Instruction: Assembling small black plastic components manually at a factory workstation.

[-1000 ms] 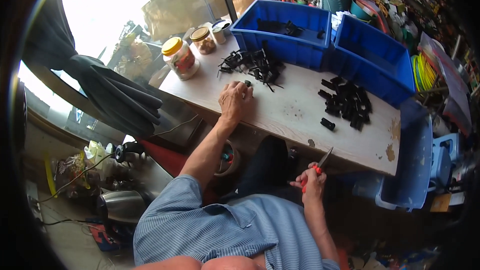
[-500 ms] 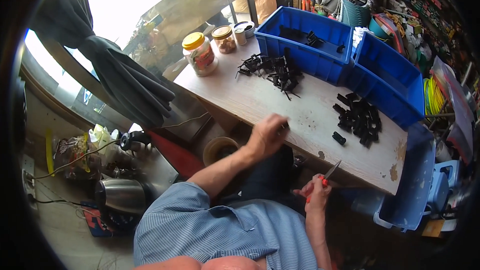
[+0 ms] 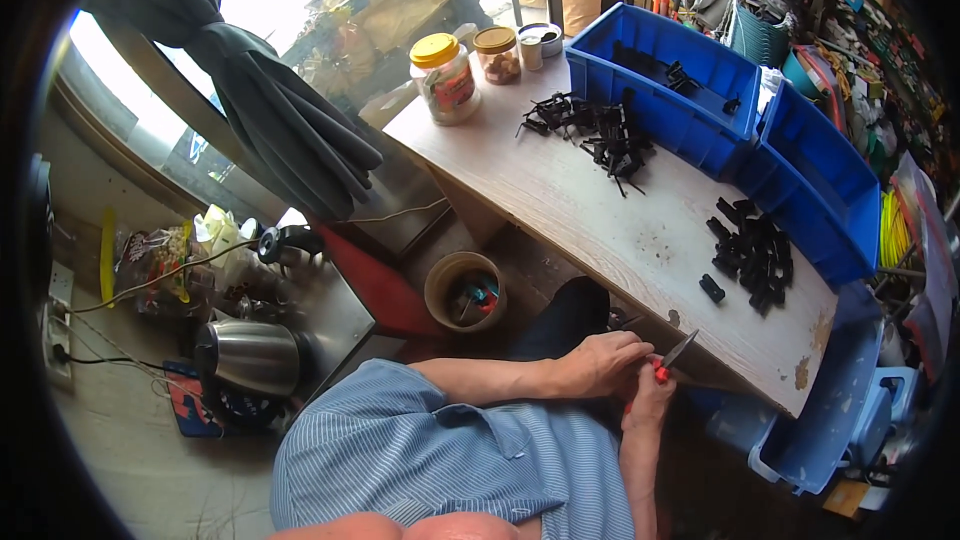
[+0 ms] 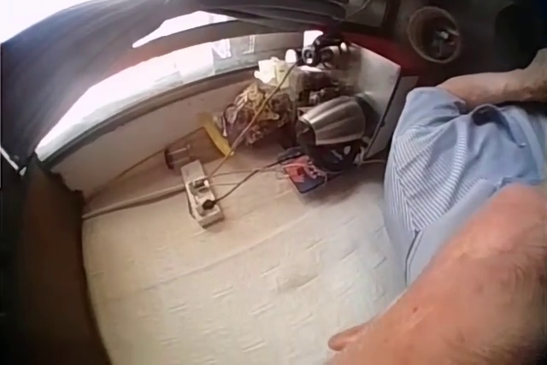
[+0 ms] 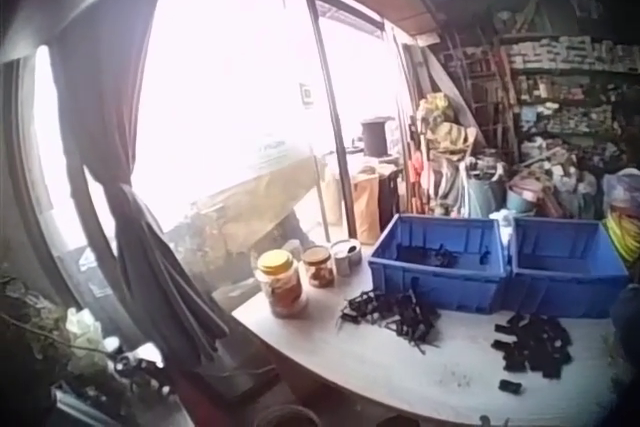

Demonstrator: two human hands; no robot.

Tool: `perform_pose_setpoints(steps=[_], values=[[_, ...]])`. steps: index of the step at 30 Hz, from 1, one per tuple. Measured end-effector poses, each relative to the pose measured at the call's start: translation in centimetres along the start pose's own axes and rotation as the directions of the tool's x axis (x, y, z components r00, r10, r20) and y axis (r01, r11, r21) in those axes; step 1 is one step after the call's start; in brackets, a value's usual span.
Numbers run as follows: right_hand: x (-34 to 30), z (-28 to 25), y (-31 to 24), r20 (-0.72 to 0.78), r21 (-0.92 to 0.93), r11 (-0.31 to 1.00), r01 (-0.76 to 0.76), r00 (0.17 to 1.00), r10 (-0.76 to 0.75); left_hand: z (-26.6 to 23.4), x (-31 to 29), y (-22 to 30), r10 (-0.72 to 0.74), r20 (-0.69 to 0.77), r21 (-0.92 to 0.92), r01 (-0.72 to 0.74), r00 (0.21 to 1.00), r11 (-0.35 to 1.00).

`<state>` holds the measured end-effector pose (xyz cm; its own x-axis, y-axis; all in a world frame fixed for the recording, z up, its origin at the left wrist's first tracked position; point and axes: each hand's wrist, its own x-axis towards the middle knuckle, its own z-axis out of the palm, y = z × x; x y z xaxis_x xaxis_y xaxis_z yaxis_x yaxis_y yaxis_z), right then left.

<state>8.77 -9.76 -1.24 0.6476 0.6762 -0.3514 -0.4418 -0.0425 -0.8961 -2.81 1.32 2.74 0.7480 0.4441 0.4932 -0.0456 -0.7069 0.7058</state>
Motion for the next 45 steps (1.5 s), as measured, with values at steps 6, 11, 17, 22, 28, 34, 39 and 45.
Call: perform_pose_setpoints(steps=[6,11,17,22,28,34,39,45], values=[[-0.5,1.0,-0.6,0.006,0.036,0.999,0.005,1.000,-0.005,-0.2,0.2,0.1,0.031,-0.053,0.032,-0.029,0.998,0.999],[0.3,0.5,0.0,-0.043,0.025,1.000,0.013,0.999,-0.012,0.3,-0.7,0.0,-0.113,-0.225,-0.018,0.112,0.968,0.994],[0.1,1.0,-0.1,-0.002,0.059,0.998,-0.035,0.999,0.036,3.5,-2.1,-3.4,-0.678,0.251,-0.730,0.595,0.691,0.337],[-0.4,1.5,-0.5,-0.023,0.083,0.995,-0.062,0.998,0.064,2.5,-1.4,-2.3,-0.642,0.332,-0.777,0.586,0.691,0.228],[0.0,0.3,0.7,-0.007,0.062,0.995,-0.076,0.997,0.076,1.4,-1.3,-2.3,-0.571,0.522,-0.710,0.694,0.633,0.121],[-0.2,0.7,0.4,0.005,0.065,0.995,-0.081,0.997,0.081,0.8,-1.7,-1.7,-0.501,0.604,-0.723,0.691,0.620,-0.017],[-0.5,1.3,0.1,-0.003,0.086,0.994,-0.071,0.997,0.071,1.6,-0.9,-1.3,-0.646,0.588,-0.703,0.703,0.487,-0.109],[-0.2,1.4,0.2,-0.030,0.015,0.997,-0.072,0.997,0.072,0.8,0.4,-0.5,-0.712,0.623,-0.657,0.710,0.324,-0.251]])
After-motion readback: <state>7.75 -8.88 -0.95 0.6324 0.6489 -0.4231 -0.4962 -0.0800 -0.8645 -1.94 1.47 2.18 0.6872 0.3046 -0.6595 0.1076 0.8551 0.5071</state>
